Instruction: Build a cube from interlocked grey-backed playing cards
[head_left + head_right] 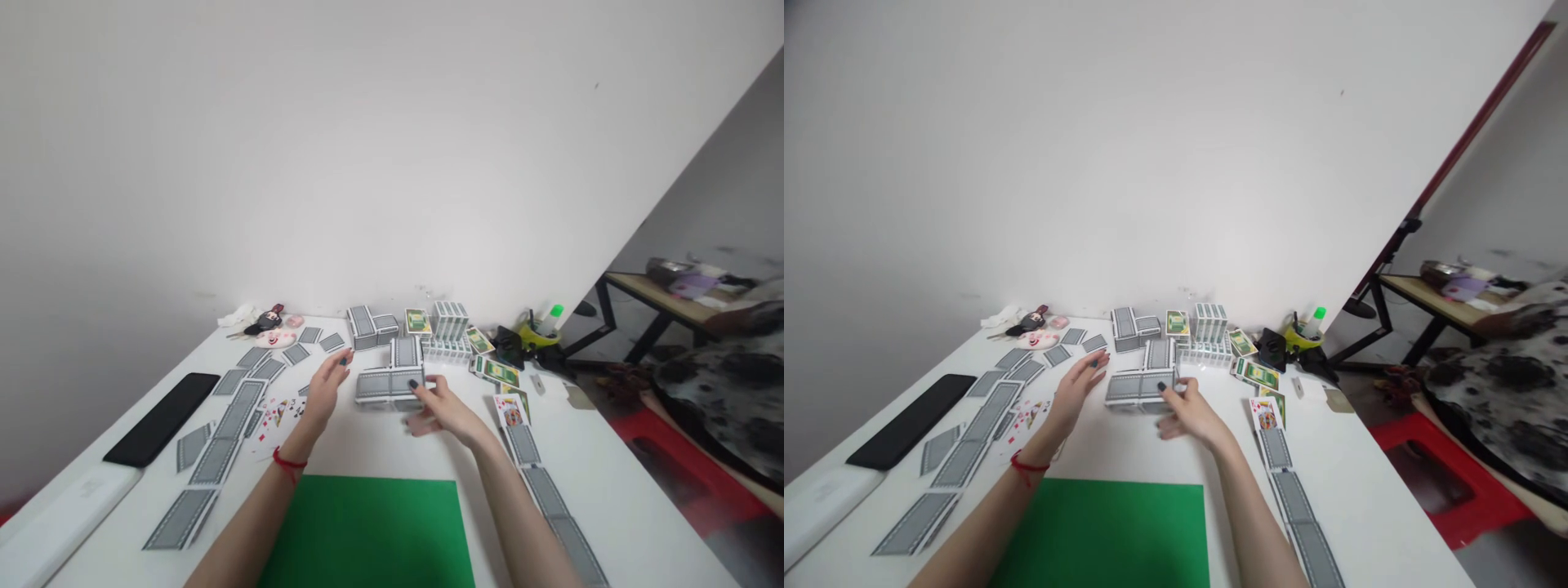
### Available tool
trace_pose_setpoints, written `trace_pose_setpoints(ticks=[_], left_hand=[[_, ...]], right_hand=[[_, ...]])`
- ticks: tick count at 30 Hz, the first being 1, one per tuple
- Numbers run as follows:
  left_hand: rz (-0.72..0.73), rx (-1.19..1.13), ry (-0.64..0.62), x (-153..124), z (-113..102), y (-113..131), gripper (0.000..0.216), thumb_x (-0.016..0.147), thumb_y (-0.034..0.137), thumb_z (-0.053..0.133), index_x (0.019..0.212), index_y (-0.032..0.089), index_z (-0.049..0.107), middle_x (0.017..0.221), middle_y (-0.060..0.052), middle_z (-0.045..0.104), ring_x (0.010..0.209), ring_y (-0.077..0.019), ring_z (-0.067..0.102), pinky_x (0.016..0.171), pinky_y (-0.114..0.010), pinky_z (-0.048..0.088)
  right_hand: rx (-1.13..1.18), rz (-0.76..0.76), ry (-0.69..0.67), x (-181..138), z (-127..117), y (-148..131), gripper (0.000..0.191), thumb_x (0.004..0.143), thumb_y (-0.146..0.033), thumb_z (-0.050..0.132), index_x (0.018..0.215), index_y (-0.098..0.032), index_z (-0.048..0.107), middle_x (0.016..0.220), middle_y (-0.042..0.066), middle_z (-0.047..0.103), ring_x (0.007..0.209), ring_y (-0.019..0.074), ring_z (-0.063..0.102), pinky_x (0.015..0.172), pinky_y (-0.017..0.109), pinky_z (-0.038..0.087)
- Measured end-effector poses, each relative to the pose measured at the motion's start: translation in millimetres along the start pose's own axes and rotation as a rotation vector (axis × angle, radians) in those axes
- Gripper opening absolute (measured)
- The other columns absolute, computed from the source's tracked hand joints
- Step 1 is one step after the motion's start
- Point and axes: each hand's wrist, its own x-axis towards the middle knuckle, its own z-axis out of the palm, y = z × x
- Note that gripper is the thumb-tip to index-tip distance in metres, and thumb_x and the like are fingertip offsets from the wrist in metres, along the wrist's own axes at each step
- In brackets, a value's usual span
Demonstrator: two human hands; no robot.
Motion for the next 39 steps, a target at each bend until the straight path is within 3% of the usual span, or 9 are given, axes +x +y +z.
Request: trace_pose_setpoints(ticks=[3,5,10,12,18,27,31,35,39], left_hand=[[-0.079,-0.024,0.058,3.8,-3.9,-6.8,0.044,0.077,0.048,0.053,0.104,0.014,0.061,0.117,-0.015,0.06,0.114,-0.0258,0.052,0.099,-0.04,0.035],[-0.09,-0.025,0.07,3.5,-4.1,-11.5,0.045,0.078,0.05,0.051,0.101,0.013,0.063,0.116,-0.015,0.061,0.114,-0.0258,0.053,0.098,-0.04,0.035],[-0.059,-0.05,0.069,-1.1,0.8,-24.6,0.049,0.08,0.051,0.044,0.104,0.013,0.063,0.113,-0.014,0.063,0.112,-0.0247,0.054,0.095,-0.038,0.038],[-0.038,-0.015,0.083,-3.8,3.2,-27.7,0.043,0.079,0.047,0.046,0.099,0.014,0.066,0.108,-0.012,0.066,0.108,-0.0247,0.056,0.096,-0.038,0.037],[0.072,0.164,-0.03,-14.1,6.9,-23.0,0.03,0.075,0.034,0.047,0.08,0.017,0.071,0.093,-0.007,0.07,0.097,-0.0251,0.058,0.094,-0.038,0.037],[0.04,0.176,-0.08,-18.2,7.8,-22.4,0.022,0.069,0.028,0.051,0.079,0.017,0.069,0.085,-0.006,0.07,0.088,-0.0243,0.06,0.085,-0.036,0.041],[-0.035,0.101,-0.204,-14.5,-1.2,-24.5,0.038,0.066,0.027,0.059,0.102,0.017,0.065,0.097,-0.008,0.07,0.092,-0.0248,0.06,0.082,-0.034,0.042],[-0.039,0.18,-0.253,-11.7,-1.0,-28.9,0.023,0.065,0.032,0.063,0.081,0.017,0.071,0.086,-0.006,0.071,0.087,-0.0254,0.06,0.08,-0.034,0.043],[-0.01,0.087,-0.146,8.4,-4.0,-22.1,0.02,0.06,0.031,0.063,0.068,0.015,0.071,0.073,-0.006,0.07,0.077,-0.0243,0.061,0.076,-0.034,0.045]], right_hand=[[-0.294,0.124,-0.199,-3.7,-15.1,5.2,0.044,0.073,-0.058,0.057,0.081,-0.015,0.056,0.059,0.006,0.064,0.041,0.0163,0.059,0.036,0.027,0.045],[-0.407,0.078,-0.188,1.2,-28.3,9.0,0.044,0.075,-0.057,0.055,0.068,-0.014,0.059,0.057,0.008,0.065,0.042,0.0158,0.058,0.04,0.026,0.044],[-0.201,-0.354,0.389,38.7,-26.9,27.4,0.04,0.07,-0.055,0.058,0.081,-0.018,0.064,0.09,0.009,0.069,0.082,0.0216,0.063,0.071,0.034,0.049],[-0.04,-0.439,0.34,50.1,-9.6,39.5,0.045,0.07,-0.055,0.058,0.094,-0.019,0.065,0.103,0.009,0.067,0.098,0.0234,0.059,0.083,0.036,0.045],[0.168,-0.38,-0.017,47.2,25.7,62.4,0.036,0.069,-0.047,0.061,0.091,-0.019,0.067,0.091,0.007,0.07,0.082,0.0224,0.062,0.073,0.033,0.045],[0.11,-0.401,-0.009,44.1,22.6,62.7,0.019,0.071,-0.038,0.058,0.073,-0.02,0.061,0.071,0.0,0.063,0.062,0.0159,0.053,0.059,0.026,0.039],[0.173,-0.487,0.255,52.2,15.8,68.6,0.022,0.072,-0.041,0.056,0.078,-0.02,0.059,0.075,0.001,0.062,0.07,0.0176,0.055,0.066,0.028,0.042],[0.237,-0.468,0.516,61.5,5.9,75.6,0.029,0.072,-0.049,0.053,0.076,-0.021,0.057,0.07,0.001,0.059,0.069,0.0176,0.055,0.069,0.031,0.045],[0.296,-0.455,0.517,64.3,1.6,79.0,0.032,0.073,-0.052,0.051,0.075,-0.02,0.055,0.067,0.001,0.058,0.064,0.0167,0.055,0.063,0.03,0.046]])
